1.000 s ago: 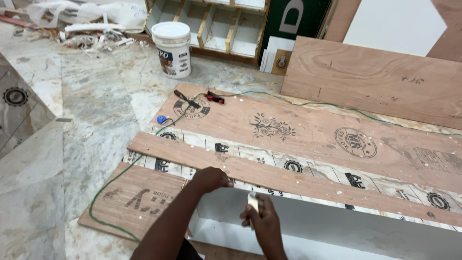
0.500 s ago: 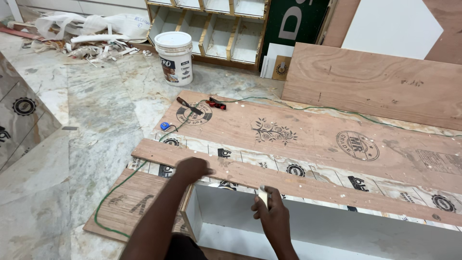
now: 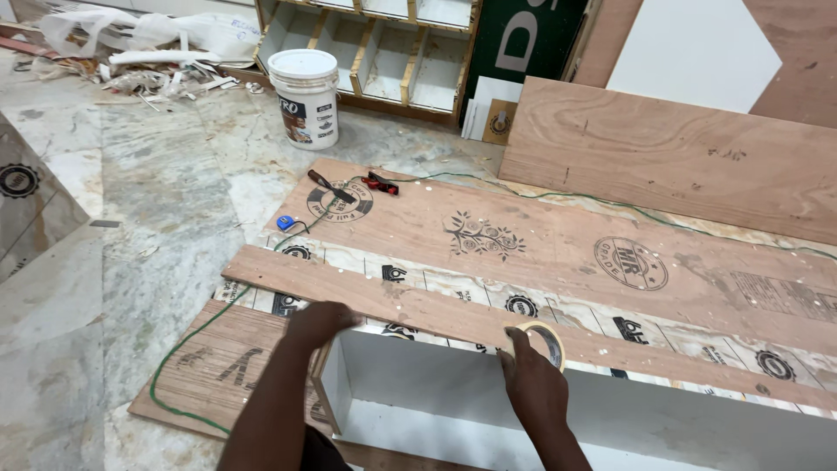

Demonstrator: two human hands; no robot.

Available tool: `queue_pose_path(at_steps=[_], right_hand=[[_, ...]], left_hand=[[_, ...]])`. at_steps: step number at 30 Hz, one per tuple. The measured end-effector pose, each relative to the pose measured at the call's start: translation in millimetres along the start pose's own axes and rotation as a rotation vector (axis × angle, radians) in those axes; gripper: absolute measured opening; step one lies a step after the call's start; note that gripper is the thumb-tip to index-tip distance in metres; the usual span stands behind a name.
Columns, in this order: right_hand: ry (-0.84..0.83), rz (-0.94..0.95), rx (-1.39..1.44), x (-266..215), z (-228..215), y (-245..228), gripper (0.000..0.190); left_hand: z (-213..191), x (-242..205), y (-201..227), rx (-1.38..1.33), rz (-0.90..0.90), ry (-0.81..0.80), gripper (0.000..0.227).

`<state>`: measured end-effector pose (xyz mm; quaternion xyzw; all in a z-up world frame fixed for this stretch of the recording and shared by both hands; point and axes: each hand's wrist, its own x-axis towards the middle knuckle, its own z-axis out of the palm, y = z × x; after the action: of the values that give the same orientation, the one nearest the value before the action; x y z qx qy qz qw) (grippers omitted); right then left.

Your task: The person applies masking tape along the edge of a wooden plank resting on a white cabinet frame. They then lift the plank and position it onto the cabinet, using a metal scraper to press the edge firmly into place.

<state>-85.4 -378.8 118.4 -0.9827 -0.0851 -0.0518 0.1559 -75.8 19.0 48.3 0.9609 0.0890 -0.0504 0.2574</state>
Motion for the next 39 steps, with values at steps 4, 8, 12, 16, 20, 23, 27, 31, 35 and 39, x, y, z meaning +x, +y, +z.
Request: queue_pose_path(at_steps=[4, 8, 12, 16, 20, 23, 27, 31, 35, 39], right_hand=[[0.063, -0.141, -0.094, -2, 7, 22, 0.045], [0.184, -0.17, -0.077, 0, 18, 31, 0.045], [0.194, -0.172, -0.046, 0, 25, 36, 0.042], [0.188, -0.18, 0.007, -3, 25, 40, 0.043], [0.101, -0.105, 0.013, -4, 22, 44, 0.044], [0.091, -0.089, 0.039, -7, 21, 43, 0.045], [0.078, -0.107, 0.071, -8, 17, 30, 0.045], [-0.152, 0.073, 0.053, -10, 3, 4, 0.054], [-0.201, 0.225, 0.69, -14, -7, -13, 0.051], [-0.28, 0.334, 1.119, -11, -4, -22, 0.055]], left_hand=[[-14, -19, 5, 0.279, -0.264, 0.157, 0.05], [15, 1, 78, 0.321, 0.289, 0.447, 0.046], [73, -3, 184, 0.001, 0.384, 0.106, 0.053], [100, 4, 226, 0.099, 0.281, -0.189, 0.052], [107, 18, 214, 0.009, 0.22, -0.298, 0.042], [107, 31, 197, -0.027, 0.154, -0.354, 0.035], [116, 50, 158, -0.066, 0.186, -0.366, 0.032], [106, 66, 104, 0.037, 0.289, -0.281, 0.026], [70, 40, 84, 0.046, 0.235, -0.072, 0.026], [52, 11, 139, -0.46, 0.295, -0.065, 0.029]])
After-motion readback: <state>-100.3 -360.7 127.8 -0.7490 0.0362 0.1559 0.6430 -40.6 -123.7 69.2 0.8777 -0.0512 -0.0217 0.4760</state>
